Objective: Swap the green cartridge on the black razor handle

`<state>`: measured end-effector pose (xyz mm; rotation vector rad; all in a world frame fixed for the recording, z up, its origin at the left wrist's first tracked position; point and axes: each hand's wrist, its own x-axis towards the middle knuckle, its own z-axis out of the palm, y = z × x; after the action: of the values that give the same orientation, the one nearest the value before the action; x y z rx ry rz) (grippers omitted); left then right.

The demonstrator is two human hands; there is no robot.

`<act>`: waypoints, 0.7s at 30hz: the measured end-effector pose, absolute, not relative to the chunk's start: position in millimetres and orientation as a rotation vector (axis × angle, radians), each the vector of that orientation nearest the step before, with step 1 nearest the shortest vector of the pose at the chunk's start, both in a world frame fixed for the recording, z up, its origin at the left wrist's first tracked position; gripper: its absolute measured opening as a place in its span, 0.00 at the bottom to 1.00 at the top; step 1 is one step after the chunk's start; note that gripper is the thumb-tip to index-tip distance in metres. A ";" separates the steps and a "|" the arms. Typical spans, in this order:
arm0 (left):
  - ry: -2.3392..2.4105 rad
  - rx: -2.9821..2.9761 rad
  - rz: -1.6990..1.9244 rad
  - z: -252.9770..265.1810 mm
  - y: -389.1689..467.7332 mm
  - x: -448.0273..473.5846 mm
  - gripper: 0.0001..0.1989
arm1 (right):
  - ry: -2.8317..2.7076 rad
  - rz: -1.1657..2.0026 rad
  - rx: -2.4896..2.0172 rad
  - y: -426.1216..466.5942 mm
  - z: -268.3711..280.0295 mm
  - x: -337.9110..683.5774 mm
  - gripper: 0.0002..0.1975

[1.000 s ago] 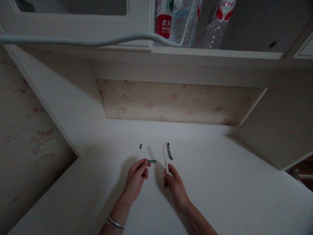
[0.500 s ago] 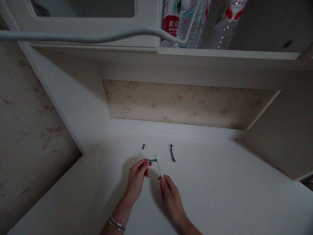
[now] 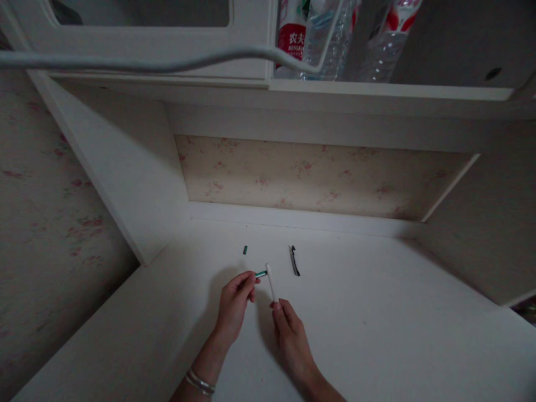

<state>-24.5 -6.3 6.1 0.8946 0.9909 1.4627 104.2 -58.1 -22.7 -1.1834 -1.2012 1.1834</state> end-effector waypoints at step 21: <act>0.866 0.792 1.507 4.7 -5.8 -24.8 0.11 | -1.312 1.316 -1.089 -65.0 -18.2 96.3 0.19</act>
<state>-24.8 -5.8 4.7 0.7919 0.8658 1.5068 96.3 -65.0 -18.2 -1.0895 -1.3118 1.3161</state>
